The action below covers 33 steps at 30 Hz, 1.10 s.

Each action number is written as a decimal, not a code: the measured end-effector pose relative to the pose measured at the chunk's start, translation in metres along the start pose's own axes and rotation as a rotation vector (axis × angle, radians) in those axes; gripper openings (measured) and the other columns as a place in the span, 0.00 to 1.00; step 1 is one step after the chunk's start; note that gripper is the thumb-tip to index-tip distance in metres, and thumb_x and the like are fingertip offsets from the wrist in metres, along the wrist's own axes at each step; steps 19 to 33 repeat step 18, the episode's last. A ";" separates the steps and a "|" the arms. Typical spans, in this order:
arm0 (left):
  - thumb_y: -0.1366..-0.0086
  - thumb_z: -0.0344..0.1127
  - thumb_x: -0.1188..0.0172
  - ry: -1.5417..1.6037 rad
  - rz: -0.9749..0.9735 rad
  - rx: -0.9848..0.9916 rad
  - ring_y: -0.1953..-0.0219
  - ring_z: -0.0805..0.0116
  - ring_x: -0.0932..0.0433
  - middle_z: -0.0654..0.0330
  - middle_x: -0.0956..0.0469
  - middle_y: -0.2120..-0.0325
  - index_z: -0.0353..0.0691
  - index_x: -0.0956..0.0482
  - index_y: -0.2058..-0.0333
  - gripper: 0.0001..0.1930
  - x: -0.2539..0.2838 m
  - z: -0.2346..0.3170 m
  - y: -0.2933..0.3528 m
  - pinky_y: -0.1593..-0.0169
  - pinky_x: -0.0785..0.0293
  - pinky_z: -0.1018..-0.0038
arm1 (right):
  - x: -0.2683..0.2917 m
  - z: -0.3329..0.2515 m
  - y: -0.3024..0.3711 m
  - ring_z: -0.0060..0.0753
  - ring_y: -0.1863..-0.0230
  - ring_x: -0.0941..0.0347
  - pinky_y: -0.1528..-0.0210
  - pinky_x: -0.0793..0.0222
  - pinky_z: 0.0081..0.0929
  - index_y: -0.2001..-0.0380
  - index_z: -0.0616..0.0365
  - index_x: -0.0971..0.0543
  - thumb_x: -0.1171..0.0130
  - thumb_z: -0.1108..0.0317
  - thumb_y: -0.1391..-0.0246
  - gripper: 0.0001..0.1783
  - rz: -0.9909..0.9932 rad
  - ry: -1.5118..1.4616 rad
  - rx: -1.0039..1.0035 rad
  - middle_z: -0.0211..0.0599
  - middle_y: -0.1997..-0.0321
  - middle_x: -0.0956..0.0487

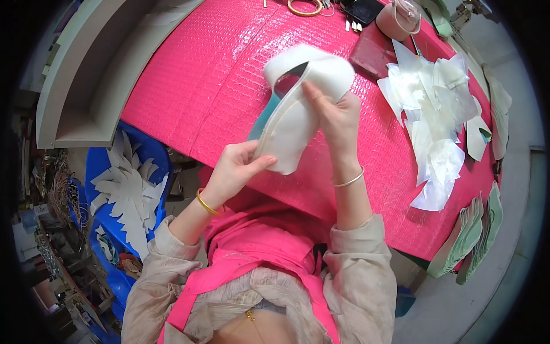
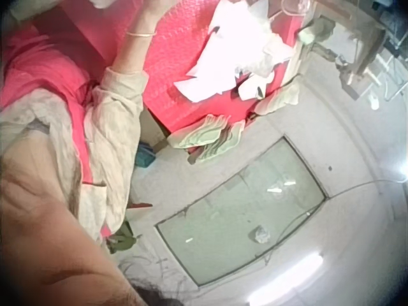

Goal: The person assembles shoe components by hand on a pink work surface. They pick up a white shoe upper and a green insole, align them, and press the edges together to secure the fit. The person repeats this process with a second pair of components, handling each item individually and inspecting the seams.

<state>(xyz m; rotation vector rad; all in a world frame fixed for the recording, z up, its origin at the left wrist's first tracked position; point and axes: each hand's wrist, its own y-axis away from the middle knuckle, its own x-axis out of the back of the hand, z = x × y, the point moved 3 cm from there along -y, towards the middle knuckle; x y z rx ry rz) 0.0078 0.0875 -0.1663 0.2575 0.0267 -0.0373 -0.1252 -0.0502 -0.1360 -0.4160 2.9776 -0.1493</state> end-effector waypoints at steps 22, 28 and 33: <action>0.38 0.42 0.46 0.745 0.552 -0.249 0.76 0.82 0.27 0.61 0.22 0.75 0.31 0.23 0.68 0.16 0.009 0.034 -0.050 0.72 0.32 0.84 | -0.005 0.010 0.011 0.30 0.50 0.31 0.47 0.40 0.30 0.57 0.61 0.31 0.52 0.29 0.57 0.42 -0.496 0.058 -0.083 0.36 0.57 0.26; 0.38 0.42 0.46 0.745 0.552 -0.249 0.76 0.82 0.27 0.61 0.22 0.75 0.31 0.23 0.68 0.16 0.009 0.034 -0.050 0.72 0.32 0.84 | -0.005 0.010 0.011 0.30 0.50 0.31 0.47 0.40 0.30 0.57 0.61 0.31 0.52 0.29 0.57 0.42 -0.496 0.058 -0.083 0.36 0.57 0.26; 0.38 0.42 0.46 0.745 0.552 -0.249 0.76 0.82 0.27 0.61 0.22 0.75 0.31 0.23 0.68 0.16 0.009 0.034 -0.050 0.72 0.32 0.84 | -0.005 0.010 0.011 0.30 0.50 0.31 0.47 0.40 0.30 0.57 0.61 0.31 0.52 0.29 0.57 0.42 -0.496 0.058 -0.083 0.36 0.57 0.26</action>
